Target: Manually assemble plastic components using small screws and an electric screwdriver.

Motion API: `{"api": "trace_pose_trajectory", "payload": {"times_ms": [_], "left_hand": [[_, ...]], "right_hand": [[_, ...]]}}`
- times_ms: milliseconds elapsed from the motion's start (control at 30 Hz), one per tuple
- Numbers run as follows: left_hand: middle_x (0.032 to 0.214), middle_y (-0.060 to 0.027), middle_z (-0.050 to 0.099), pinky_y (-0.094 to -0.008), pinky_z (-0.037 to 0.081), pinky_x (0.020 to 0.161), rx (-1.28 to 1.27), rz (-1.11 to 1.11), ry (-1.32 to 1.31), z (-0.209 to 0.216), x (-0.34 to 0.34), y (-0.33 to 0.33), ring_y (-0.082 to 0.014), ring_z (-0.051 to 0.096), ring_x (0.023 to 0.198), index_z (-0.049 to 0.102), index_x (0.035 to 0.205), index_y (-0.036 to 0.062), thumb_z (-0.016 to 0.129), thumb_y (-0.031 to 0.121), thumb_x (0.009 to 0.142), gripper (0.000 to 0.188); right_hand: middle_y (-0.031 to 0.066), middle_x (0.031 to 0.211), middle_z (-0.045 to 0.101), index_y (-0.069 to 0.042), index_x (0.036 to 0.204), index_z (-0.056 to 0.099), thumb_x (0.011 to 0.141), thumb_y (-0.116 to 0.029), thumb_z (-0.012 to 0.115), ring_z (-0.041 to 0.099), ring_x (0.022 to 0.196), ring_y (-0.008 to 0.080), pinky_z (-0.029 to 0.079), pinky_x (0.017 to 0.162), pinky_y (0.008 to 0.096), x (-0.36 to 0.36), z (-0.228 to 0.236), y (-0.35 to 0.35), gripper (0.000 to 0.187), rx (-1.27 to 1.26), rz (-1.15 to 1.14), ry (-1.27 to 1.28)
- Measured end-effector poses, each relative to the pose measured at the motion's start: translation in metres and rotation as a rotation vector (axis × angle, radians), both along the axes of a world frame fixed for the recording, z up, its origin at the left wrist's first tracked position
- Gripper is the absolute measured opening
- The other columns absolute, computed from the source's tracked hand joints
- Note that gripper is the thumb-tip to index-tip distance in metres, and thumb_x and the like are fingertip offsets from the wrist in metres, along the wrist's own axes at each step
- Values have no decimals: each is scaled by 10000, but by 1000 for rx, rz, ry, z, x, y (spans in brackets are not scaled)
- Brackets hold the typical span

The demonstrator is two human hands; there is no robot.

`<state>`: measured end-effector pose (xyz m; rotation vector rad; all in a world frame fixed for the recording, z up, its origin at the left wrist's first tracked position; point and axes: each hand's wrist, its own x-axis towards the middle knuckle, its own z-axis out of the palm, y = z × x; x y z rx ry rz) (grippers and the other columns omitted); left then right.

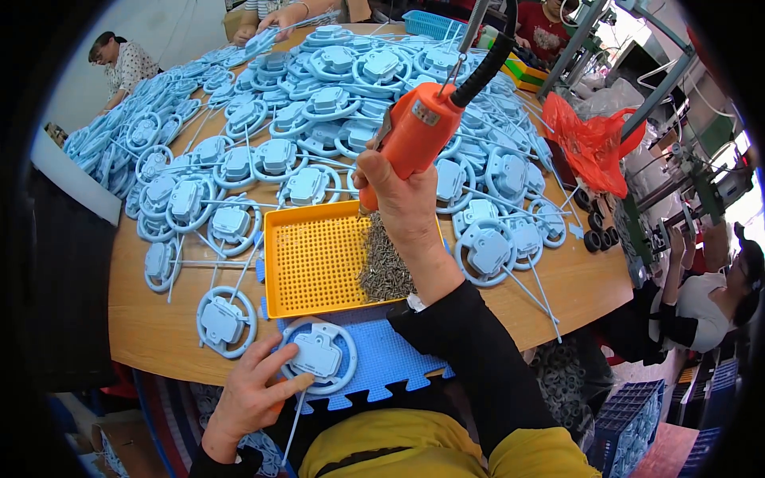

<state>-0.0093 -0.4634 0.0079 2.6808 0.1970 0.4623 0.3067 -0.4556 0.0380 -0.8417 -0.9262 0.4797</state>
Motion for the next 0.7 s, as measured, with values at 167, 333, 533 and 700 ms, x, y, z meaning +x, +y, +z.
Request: {"api": "trace_pose_trajectory", "payload": {"times_ms": [167, 333, 533, 700], "left_hand": [[1213, -125, 576, -463, 472, 919, -146, 75, -83, -3, 7, -3, -389, 535, 1136, 678, 1062, 156, 750, 70, 660, 418], [1234, -128, 574, -469, 463, 945, -194, 96, -95, -5, 10, -7, -398, 522, 1171, 674, 1064, 138, 768, 81, 677, 402], [1232, -107, 580, -477, 467, 918, -209, 75, -126, -12, 11, -8, -380, 534, 1154, 641, 1133, 153, 745, 118, 735, 413], [1259, -138, 556, -468, 463, 920, -185, 57, -120, -12, 7, -11, -377, 531, 1161, 612, 1185, 138, 762, 199, 745, 469]], "right_hand": [[37, 761, 582, -61, 1016, 504, 839, -363, 723, 581, 675, 144, 508, 700, 350, 2, -2, 5, 413, -35, -27, -25], [35, 728, 583, -69, 996, 497, 832, -386, 725, 581, 663, 148, 507, 690, 344, 0, 0, 7, 423, -28, -21, -19], [33, 708, 586, -74, 972, 492, 827, -403, 723, 580, 651, 150, 502, 676, 327, 4, -4, 6, 428, 3, -27, -11], [36, 704, 583, -69, 975, 493, 833, -390, 723, 578, 648, 150, 505, 684, 340, 2, -3, 4, 420, -22, -27, -8]]}}
